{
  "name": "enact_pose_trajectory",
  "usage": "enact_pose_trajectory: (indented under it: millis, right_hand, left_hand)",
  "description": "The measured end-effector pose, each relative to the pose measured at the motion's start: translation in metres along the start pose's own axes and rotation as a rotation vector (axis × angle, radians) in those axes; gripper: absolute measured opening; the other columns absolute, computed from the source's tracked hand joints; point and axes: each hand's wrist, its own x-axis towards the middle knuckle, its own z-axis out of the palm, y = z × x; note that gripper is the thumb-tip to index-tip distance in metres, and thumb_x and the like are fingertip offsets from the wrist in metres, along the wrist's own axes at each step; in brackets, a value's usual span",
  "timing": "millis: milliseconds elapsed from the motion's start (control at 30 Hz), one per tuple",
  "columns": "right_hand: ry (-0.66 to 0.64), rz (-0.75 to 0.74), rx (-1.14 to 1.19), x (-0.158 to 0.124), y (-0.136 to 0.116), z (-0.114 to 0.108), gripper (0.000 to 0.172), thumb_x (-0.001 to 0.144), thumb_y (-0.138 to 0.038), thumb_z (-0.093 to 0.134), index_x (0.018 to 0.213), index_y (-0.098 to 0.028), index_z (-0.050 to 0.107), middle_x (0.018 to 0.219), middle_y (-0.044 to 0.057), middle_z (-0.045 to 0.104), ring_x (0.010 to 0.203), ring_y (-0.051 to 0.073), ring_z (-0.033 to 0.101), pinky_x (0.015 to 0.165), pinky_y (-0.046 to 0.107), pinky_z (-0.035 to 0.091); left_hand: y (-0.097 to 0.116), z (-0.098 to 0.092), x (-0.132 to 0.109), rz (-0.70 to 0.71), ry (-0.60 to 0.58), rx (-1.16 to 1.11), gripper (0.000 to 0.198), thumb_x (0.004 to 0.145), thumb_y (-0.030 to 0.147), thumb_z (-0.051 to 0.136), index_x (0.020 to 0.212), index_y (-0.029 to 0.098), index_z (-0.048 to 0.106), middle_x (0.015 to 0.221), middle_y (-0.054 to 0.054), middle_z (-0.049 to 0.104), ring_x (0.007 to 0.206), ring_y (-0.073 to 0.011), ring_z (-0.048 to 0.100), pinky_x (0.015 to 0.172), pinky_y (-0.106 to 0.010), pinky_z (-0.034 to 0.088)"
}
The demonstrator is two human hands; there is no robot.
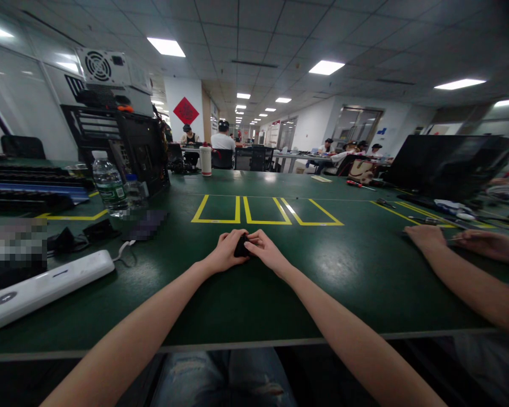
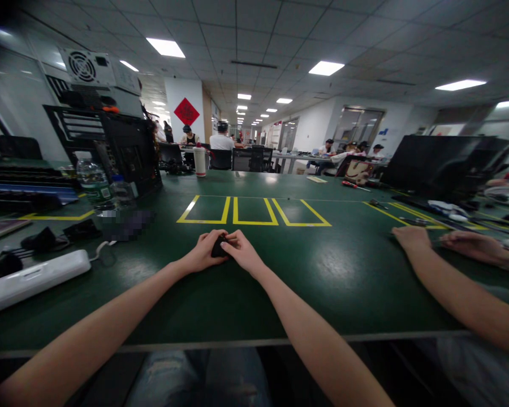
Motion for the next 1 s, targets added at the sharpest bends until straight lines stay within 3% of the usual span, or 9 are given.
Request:
enact_pose_trajectory:
  millis: [333, 600, 767, 1000]
  right_hand:
    - [0.032, 0.106, -0.026, -0.0013, -0.0034, -0.0002, 0.031, 0.070, -0.032, 0.055, 0.097, -0.019, 0.046, 0.096, 0.006, 0.052, 0.089, 0.016, 0.051, 0.077, 0.035, 0.044]
    - [-0.056, 0.056, 0.004, -0.0034, -0.0069, -0.0016, 0.026, 0.069, -0.029, 0.056, 0.091, -0.020, 0.045, 0.091, 0.001, 0.053, 0.087, 0.015, 0.052, 0.078, 0.035, 0.043]
    - [-0.014, -0.005, -0.017, -0.0029, -0.0059, -0.0014, 0.019, 0.072, -0.031, 0.052, 0.086, -0.020, 0.046, 0.090, 0.001, 0.052, 0.089, 0.014, 0.050, 0.079, 0.033, 0.042]
    - [0.021, 0.087, -0.016, 0.0004, -0.0019, -0.0007, 0.032, 0.069, -0.032, 0.056, 0.097, -0.019, 0.045, 0.095, 0.005, 0.052, 0.086, 0.015, 0.052, 0.077, 0.034, 0.043]
  left_hand:
    - [0.0005, -0.0003, 0.0004, -0.011, -0.013, -0.007, 0.058, 0.065, 0.027, 0.060, 0.114, 0.023, 0.030, 0.111, -0.005, 0.044, 0.105, -0.0217, 0.042, 0.093, -0.041, 0.023]
    - [0.0019, -0.0021, -0.0002, -0.014, -0.021, -0.011, 0.056, 0.066, 0.027, 0.059, 0.114, 0.024, 0.031, 0.111, -0.005, 0.045, 0.105, -0.0222, 0.042, 0.093, -0.041, 0.024]
    - [0.0020, -0.0029, -0.0005, -0.003, -0.018, -0.010, 0.057, 0.066, 0.028, 0.060, 0.114, 0.023, 0.031, 0.110, -0.005, 0.045, 0.105, -0.0221, 0.042, 0.093, -0.041, 0.023]
    - [0.0007, 0.0000, 0.0004, -0.006, 0.002, -0.004, 0.056, 0.065, 0.028, 0.060, 0.113, 0.023, 0.032, 0.108, -0.004, 0.046, 0.103, -0.0216, 0.044, 0.092, -0.041, 0.024]
